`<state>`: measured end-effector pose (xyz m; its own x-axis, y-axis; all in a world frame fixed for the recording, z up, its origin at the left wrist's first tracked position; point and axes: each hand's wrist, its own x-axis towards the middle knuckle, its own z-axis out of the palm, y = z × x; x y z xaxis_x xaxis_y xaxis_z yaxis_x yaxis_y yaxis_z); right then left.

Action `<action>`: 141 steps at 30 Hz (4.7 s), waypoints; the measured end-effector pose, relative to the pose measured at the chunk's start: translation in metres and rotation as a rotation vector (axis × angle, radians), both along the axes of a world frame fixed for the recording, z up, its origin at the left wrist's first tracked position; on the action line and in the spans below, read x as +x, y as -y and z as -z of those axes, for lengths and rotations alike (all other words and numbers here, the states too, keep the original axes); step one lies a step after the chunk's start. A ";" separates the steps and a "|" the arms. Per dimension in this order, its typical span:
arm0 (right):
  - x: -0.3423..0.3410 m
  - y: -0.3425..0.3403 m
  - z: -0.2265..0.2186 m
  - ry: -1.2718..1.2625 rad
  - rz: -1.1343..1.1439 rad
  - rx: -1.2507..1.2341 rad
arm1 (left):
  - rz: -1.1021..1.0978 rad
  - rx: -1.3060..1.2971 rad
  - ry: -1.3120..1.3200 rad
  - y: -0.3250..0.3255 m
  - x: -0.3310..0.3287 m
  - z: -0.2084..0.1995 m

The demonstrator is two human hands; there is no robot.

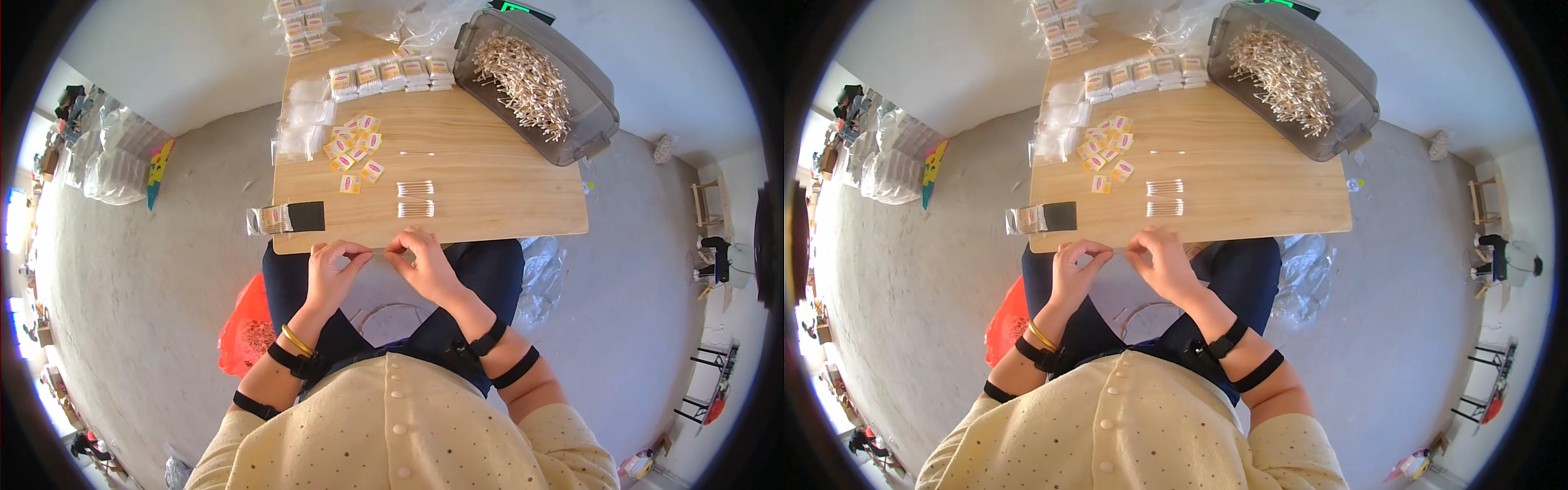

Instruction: Sorting cotton swabs and placing them into plastic bags for packaging.

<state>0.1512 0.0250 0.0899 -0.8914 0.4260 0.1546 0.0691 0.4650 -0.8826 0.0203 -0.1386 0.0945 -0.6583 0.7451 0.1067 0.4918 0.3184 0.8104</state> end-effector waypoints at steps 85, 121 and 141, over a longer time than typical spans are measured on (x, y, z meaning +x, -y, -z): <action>-0.008 -0.082 0.068 0.101 0.076 0.517 | 0.062 -0.320 -0.151 -0.032 -0.043 0.083; -0.035 -0.092 0.078 0.112 0.171 0.615 | 0.053 -0.346 -0.115 -0.031 -0.044 0.075; -0.046 -0.101 0.069 0.183 0.154 0.632 | 0.047 -0.309 -0.112 -0.030 -0.044 0.079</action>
